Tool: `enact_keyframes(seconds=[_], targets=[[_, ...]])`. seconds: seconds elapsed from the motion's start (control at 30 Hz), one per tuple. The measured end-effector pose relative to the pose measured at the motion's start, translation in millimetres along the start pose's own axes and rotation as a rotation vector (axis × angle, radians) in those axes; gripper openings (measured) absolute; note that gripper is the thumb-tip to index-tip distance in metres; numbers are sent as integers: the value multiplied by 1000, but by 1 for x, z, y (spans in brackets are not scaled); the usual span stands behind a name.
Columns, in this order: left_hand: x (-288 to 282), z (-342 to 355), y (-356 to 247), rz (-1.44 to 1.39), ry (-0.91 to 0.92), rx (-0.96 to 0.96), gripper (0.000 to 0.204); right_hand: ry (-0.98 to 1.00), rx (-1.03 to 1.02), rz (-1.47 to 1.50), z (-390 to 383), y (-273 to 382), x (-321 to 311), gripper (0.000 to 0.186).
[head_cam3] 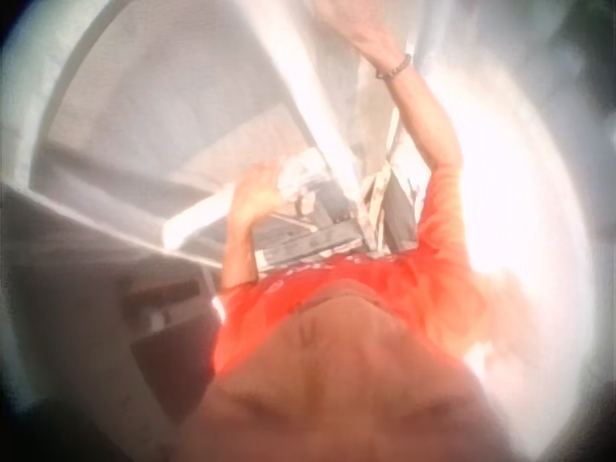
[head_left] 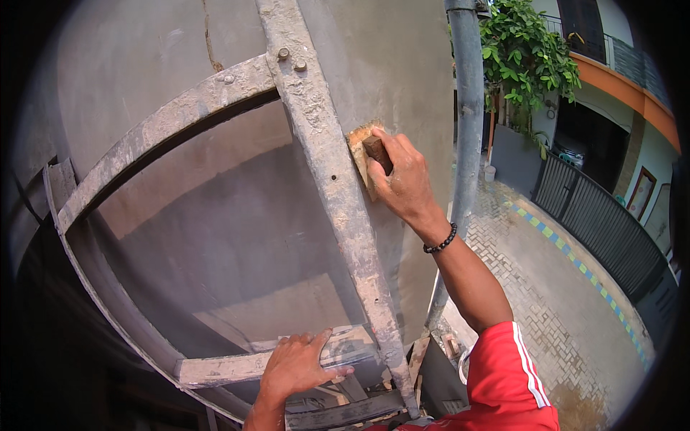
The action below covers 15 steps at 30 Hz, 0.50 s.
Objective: The person smooths a freshly plastered concrete wall using a wooden float. They repeatedly dip the float into a bucket of water and continue smoothing the surface in a consistent manner.
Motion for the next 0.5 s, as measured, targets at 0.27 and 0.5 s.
enact_keyframes(seconds=[0.27,0.5], targets=[[-5,0,-6,-21,-70,13,97,-272,27,-34,38,-6,-17,42],[-5,-4,-8,-95,-123,-27,99,254,211,118,-103,-18,-31,42]])
Point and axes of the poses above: each hand's wrist, its own z-axis towards the middle knuckle, its own x-axis out of the palm, y = z × x, the point moved 5 cm from there along z, towards the middle knuckle, and after that the axes turned 5 degrees about x, right-handed, at the moved point
